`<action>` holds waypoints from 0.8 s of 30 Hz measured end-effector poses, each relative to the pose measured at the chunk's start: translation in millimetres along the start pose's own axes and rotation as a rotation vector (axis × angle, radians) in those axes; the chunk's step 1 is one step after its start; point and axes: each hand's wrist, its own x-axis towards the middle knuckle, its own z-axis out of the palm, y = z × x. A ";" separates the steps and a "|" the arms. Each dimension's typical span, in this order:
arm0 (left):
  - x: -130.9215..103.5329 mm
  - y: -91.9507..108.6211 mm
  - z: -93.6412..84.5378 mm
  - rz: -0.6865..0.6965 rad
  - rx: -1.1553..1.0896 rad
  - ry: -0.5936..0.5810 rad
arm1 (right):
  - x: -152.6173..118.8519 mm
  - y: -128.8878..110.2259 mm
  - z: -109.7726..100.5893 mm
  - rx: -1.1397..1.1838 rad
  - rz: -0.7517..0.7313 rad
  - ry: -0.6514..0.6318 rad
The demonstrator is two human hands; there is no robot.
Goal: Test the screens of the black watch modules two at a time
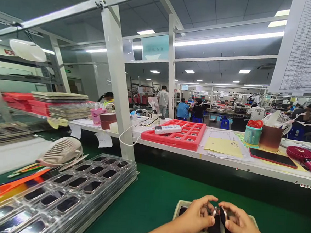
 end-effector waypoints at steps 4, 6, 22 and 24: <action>-0.9 2.0 0.6 -0.007 0.022 0.002 | -0.4 -6.9 0.5 0.003 -0.007 -0.041; -0.9 1.3 0.1 -0.005 0.027 -0.002 | 0.0 -9.8 0.8 0.006 -0.011 -0.054; -1.9 2.2 1.4 0.011 0.093 -0.014 | -3.1 -21.3 2.6 -0.001 -0.014 -0.077; -2.2 3.6 2.1 0.001 0.087 -0.004 | -2.8 -14.5 1.9 -0.002 -0.018 -0.063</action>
